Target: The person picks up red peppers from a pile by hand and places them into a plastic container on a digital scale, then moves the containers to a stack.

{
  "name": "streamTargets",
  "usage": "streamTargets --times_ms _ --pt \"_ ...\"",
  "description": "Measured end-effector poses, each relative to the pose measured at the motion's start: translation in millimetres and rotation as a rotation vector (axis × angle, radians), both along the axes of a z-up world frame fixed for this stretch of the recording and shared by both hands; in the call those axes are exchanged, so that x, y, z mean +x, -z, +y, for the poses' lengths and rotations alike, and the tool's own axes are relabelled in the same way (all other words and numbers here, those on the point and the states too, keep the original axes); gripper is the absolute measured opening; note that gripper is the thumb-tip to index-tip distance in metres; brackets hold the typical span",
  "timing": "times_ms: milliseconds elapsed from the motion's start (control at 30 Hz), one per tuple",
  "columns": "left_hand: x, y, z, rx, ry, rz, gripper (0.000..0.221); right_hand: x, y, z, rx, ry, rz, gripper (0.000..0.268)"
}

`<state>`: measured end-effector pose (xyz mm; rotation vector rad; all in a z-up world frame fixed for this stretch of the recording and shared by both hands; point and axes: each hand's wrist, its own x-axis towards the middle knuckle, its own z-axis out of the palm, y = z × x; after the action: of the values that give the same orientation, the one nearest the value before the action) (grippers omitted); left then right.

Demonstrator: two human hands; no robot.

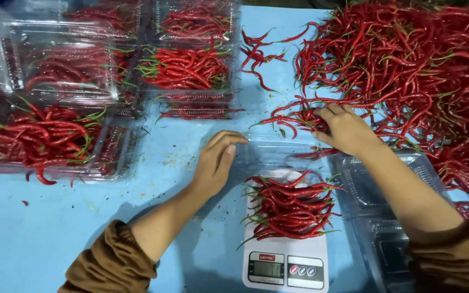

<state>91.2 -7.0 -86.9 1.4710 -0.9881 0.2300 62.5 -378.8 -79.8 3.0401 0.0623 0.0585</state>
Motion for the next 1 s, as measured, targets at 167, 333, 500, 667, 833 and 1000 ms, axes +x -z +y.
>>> streamTargets --times_ms 167,333,500,667,833,1000 --pt "1.5 2.0 0.0 0.009 -0.006 0.003 0.036 -3.9 16.3 -7.6 0.006 -0.008 -0.143 0.053" --pt "5.1 7.2 0.3 0.013 0.000 0.013 0.036 -4.9 30.5 -5.8 0.015 0.031 -0.270 0.053" --pt "1.6 3.9 -0.8 0.018 -0.012 0.032 0.037 0.9 39.5 -13.5 0.123 0.048 -0.374 0.055" --pt "2.1 4.3 -1.2 0.028 -0.010 0.020 0.037 4.4 41.8 -18.6 0.306 -0.001 -0.437 0.047" --pt "2.8 5.5 -1.1 0.026 -0.013 0.013 0.037 3.4 32.1 -16.3 0.470 -0.114 -0.528 0.040" --pt "-0.2 2.7 -1.0 0.026 0.002 0.017 0.037 -0.9 21.5 -13.5 0.549 -0.160 -0.583 0.032"
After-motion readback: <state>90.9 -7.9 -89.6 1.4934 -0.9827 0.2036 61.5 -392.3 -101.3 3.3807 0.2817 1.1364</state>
